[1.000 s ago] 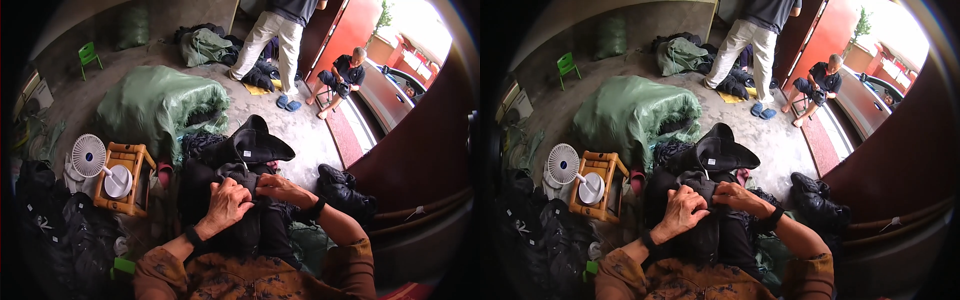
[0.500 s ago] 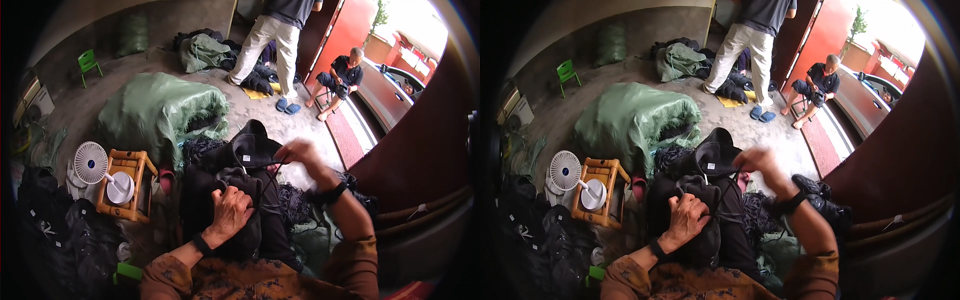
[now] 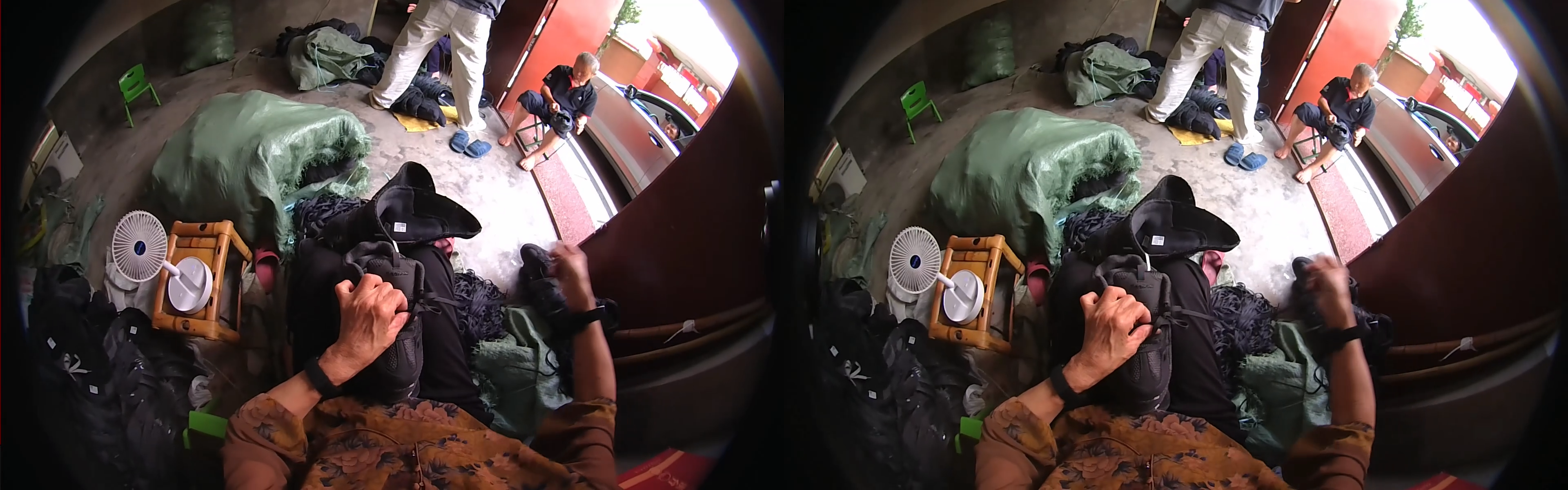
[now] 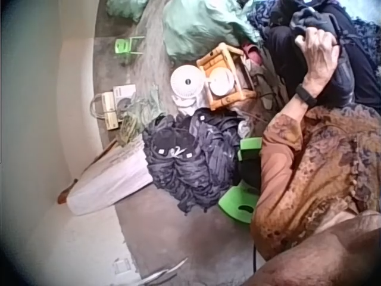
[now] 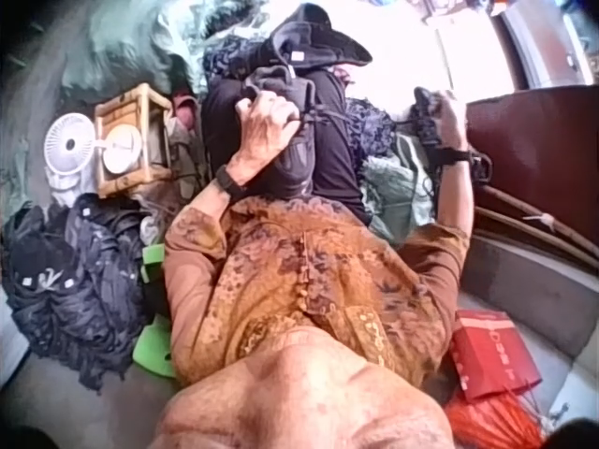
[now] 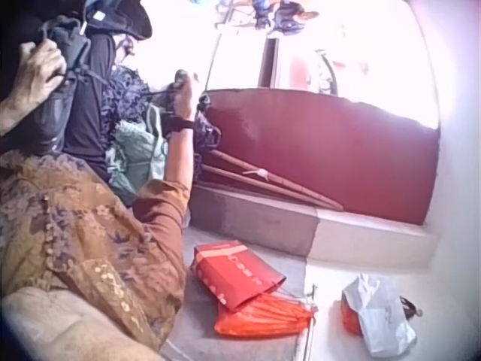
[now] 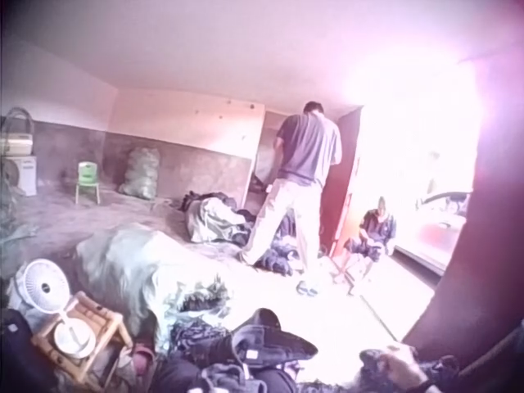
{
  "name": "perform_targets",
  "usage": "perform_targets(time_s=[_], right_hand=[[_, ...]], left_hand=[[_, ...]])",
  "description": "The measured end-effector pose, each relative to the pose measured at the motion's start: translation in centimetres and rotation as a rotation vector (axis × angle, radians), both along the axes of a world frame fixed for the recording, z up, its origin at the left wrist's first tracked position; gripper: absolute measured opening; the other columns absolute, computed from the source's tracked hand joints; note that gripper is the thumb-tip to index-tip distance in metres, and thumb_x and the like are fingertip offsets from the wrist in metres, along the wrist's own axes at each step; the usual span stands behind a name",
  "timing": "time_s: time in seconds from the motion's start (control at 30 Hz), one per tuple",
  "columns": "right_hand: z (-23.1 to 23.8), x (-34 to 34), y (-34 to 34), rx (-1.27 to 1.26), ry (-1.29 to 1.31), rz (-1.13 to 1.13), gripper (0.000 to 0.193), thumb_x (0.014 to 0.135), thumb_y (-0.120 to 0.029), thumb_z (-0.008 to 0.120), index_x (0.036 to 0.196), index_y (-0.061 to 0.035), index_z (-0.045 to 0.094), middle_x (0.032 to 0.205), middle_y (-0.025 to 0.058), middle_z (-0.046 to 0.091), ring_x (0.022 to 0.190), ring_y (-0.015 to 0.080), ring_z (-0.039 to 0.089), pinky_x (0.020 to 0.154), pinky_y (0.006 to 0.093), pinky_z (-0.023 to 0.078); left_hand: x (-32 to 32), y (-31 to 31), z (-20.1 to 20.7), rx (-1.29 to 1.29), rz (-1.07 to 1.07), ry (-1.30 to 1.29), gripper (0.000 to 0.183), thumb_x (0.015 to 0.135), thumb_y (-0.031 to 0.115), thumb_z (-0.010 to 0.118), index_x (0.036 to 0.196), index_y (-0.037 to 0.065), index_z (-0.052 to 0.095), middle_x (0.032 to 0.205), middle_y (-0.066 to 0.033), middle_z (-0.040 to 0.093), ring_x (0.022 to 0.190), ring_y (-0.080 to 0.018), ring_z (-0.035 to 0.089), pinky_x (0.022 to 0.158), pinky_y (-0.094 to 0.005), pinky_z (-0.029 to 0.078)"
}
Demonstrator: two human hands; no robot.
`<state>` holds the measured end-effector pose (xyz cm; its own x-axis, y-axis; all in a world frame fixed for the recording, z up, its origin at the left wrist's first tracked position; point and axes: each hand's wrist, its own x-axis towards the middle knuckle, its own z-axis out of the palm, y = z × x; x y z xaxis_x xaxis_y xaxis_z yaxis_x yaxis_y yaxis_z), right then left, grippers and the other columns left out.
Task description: The recorder is threading laces into a black sneaker.
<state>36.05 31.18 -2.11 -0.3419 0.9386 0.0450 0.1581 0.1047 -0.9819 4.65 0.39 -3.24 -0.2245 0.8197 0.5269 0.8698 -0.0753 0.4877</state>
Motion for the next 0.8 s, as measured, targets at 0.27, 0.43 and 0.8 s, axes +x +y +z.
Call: perform_targets(time_s=[0.27,0.43,0.8], right_hand=[[-0.1,-14.0,-13.2,-0.322,-0.18,0.793,0.022,0.099,-0.028,0.055,0.096,-0.0067,0.059,0.074,-0.0041,0.054,0.064,0.0043,0.052,0.058,0.0203,0.041],[0.3,-13.8,-13.3,-0.435,-0.25,0.777,0.02,0.097,-0.031,0.058,0.095,-0.0113,0.056,0.072,-0.0056,0.051,0.061,0.0039,0.051,0.055,0.0204,0.041],[3.0,-17.3,-13.7,-0.548,0.129,0.819,0.016,0.098,-0.029,0.059,0.099,-0.0131,0.057,0.069,-0.0099,0.046,0.054,0.0,0.039,0.046,0.018,0.026]], left_hand=[[0.0,0.1,0.0,-0.007,0.012,0.018,0.024,0.064,0.015,0.08,0.075,0.017,0.058,0.078,0.0056,0.057,0.095,-0.0174,0.053,0.083,-0.0432,0.029],[0.3,0.3,0.3,0.005,0.045,0.052,0.02,0.06,0.012,0.076,0.071,0.017,0.06,0.076,0.0034,0.058,0.095,-0.0199,0.054,0.083,-0.0412,0.031],[0.7,0.4,0.9,0.006,0.032,0.039,0.022,0.061,0.01,0.078,0.069,0.014,0.058,0.076,0.0005,0.057,0.093,-0.0218,0.053,0.084,-0.0426,0.029]])
